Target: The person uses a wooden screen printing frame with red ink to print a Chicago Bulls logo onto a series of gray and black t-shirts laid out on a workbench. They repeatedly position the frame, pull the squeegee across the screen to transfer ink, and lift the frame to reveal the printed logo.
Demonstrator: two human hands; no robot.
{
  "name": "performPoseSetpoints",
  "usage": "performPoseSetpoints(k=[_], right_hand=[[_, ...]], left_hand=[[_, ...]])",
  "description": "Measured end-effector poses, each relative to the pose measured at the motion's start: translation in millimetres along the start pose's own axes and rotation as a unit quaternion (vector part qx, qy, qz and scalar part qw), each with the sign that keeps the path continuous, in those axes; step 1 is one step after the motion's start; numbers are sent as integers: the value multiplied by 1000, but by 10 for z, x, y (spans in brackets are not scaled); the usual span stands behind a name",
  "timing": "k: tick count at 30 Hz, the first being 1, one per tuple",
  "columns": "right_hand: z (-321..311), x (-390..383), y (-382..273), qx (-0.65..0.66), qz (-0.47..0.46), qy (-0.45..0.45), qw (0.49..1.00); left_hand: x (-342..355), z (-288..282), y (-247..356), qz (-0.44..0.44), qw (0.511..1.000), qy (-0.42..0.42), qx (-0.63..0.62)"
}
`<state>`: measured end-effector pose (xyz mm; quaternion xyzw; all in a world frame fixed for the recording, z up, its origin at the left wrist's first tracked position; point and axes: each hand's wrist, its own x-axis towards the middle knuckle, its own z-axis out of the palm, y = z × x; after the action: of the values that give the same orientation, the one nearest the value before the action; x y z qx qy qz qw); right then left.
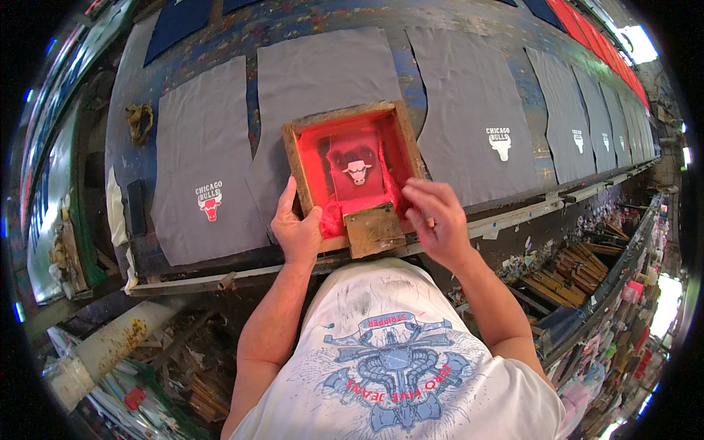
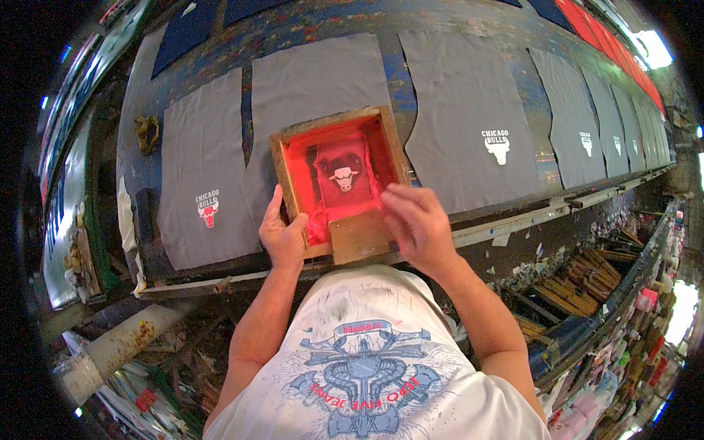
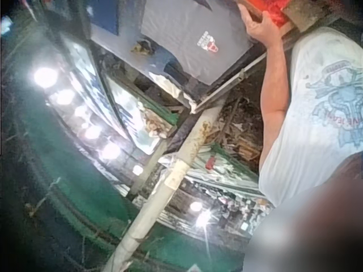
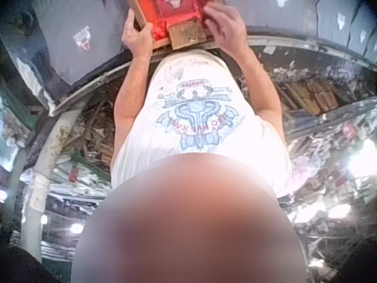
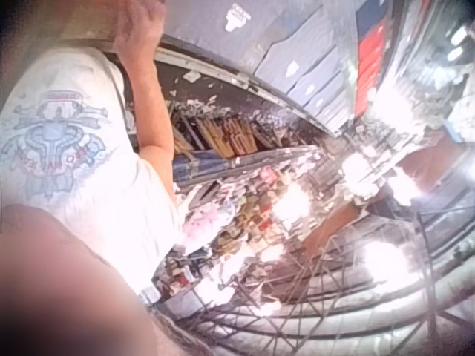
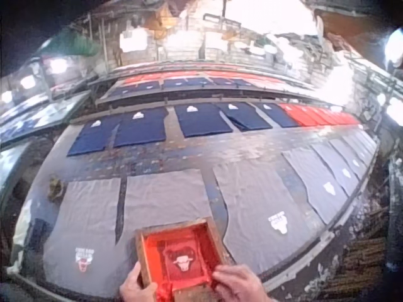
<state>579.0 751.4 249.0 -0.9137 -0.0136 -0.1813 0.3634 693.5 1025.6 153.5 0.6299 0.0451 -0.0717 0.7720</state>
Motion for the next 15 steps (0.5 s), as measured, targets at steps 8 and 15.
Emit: performPoseSetpoints(k=[8,15], right_hand=[[19,-18,-356,-74,-110,-189,973],[112,68,-404,-83,-118,-192,971]], left_hand=[[10,3,-32,8,1000,3,19],[4,7,27,-6,1000,-6,-4]])
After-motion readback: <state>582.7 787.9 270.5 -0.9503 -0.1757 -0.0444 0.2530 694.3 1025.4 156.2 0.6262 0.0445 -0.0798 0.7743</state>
